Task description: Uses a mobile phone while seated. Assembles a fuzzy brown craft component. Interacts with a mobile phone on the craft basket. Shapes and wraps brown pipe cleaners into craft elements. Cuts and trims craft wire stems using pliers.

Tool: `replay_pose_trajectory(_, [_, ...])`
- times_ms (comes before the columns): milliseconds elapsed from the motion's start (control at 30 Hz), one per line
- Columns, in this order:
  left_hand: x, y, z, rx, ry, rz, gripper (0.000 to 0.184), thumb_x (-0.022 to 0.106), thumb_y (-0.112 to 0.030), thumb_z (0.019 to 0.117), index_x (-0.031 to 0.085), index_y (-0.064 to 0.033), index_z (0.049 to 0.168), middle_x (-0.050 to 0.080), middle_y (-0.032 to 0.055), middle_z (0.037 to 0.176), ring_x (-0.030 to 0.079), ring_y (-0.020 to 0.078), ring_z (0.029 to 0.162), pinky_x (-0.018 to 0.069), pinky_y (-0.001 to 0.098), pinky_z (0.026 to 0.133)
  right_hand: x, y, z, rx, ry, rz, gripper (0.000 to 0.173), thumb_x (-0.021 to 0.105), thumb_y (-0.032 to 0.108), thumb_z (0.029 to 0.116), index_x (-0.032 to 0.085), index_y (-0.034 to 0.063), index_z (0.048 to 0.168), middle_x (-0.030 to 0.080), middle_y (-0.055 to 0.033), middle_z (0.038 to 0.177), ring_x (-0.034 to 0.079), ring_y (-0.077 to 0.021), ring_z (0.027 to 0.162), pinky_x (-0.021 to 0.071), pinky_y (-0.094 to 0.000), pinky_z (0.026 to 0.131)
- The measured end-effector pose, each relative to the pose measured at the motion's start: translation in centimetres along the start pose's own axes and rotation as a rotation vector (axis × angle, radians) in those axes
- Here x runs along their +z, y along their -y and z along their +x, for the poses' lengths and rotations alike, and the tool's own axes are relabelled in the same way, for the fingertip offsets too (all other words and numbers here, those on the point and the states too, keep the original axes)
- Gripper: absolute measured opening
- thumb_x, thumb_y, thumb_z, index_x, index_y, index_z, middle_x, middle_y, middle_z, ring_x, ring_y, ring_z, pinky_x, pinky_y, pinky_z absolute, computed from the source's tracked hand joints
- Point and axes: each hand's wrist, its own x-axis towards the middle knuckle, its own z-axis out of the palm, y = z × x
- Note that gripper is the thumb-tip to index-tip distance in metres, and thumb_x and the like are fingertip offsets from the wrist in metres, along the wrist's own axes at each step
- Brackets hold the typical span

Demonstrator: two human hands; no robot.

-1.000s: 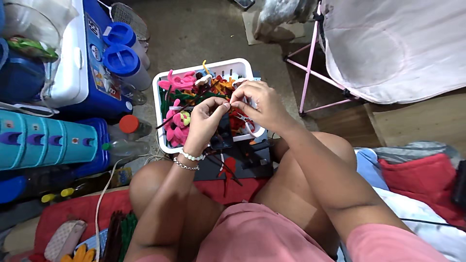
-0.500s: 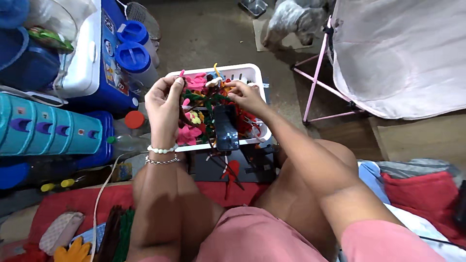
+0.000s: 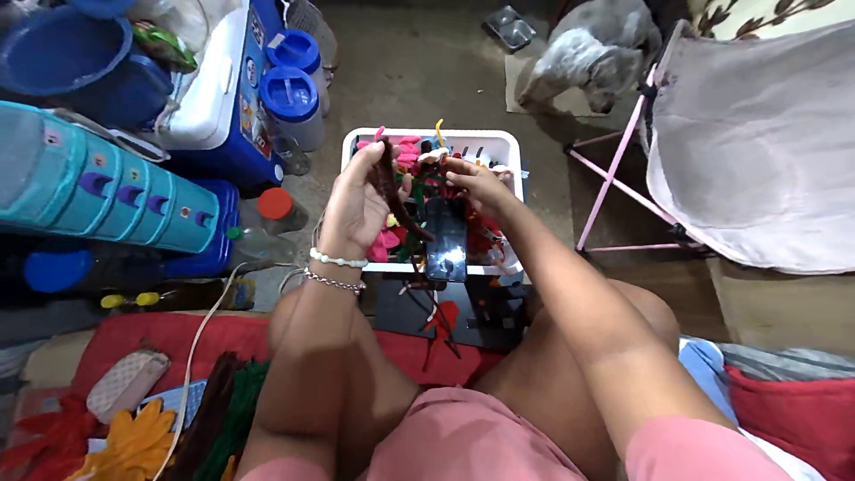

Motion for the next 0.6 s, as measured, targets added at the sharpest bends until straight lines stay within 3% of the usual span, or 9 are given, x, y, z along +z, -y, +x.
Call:
replay_pose_trajectory(100, [0.3,0.4,0.0,0.059,0.008,0.034,0.014,0.05,-0.016,0.1067,0.059,-0.0102,0.116,0.067,0.0047,0.105,0.067,0.0131,0.087,0.0591,0.0314,0.08,0.0,0.9,-0.7,-0.118,-0.178,0.089,0.038,0.061,0.022,0.1035,0.061,0.008,0.139,0.065,-0.0078,0.129,0.063,-0.0151,0.109,0.0528,-0.0348,0.09])
replay_pose_trajectory(233, [0.7,1.2,-0.3,0.115,0.059,0.101,0.011,0.054,-0.012,0.1054,0.062,-0.009,0.112,0.068,0.0063,0.104,0.068,0.0143,0.087,0.06,0.0307,0.078,-0.2,5.3,-4.1,-0.476,-0.442,0.236,0.025,0.067,0.019,0.0999,0.071,0.0028,0.119,0.072,-0.0041,0.113,0.066,-0.0112,0.103,0.0549,-0.0291,0.09])
replay_pose_trajectory(367, [1.4,2.2,-2.4,0.121,0.161,0.232,0.015,0.058,-0.021,0.1047,0.067,-0.0171,0.115,0.069,0.0001,0.105,0.068,0.0102,0.084,0.06,0.0272,0.074,-2.3,9.7,-8.4,-0.874,-0.473,0.354,0.012,0.063,0.004,0.099,0.059,0.0078,0.11,0.069,-0.0023,0.098,0.069,-0.0163,0.094,0.0586,-0.0372,0.092])
replay_pose_trajectory(433, [2.1,2.8,-2.7,0.113,0.205,0.237,0.015,0.057,-0.018,0.1046,0.068,-0.0151,0.115,0.068,0.0008,0.105,0.068,0.0098,0.083,0.0601,0.0269,0.074,-3.3,11.2,-10.7,-0.998,-0.466,0.283,0.022,0.061,0.001,0.0984,0.053,0.0107,0.116,0.064,0.0014,0.097,0.068,-0.0143,0.088,0.061,-0.0369,0.087])
replay_pose_trajectory(533, [2.9,4.0,-2.8,0.074,0.261,0.23,0.013,0.057,-0.016,0.1047,0.067,-0.0122,0.112,0.069,0.0038,0.109,0.069,0.0116,0.087,0.0606,0.028,0.078,-3.9,11.5,-13.7,-1.024,-0.392,-0.104,0.036,0.065,0.004,0.0986,0.05,0.006,0.132,0.065,0.0041,0.103,0.068,-0.0088,0.089,0.0614,-0.0304,0.082])
replay_pose_trajectory(600, [3.4,4.9,-2.8,0.071,0.298,0.228,0.013,0.057,-0.014,0.1047,0.068,-0.0105,0.109,0.069,0.0036,0.107,0.069,0.011,0.088,0.0606,0.0279,0.079,-3.2,10.6,-14.5,-0.991,-0.348,-0.326,0.026,0.067,0.006,0.0975,0.063,-0.0031,0.122,0.069,-0.0041,0.106,0.069,-0.0091,0.091,0.0615,-0.0291,0.083])
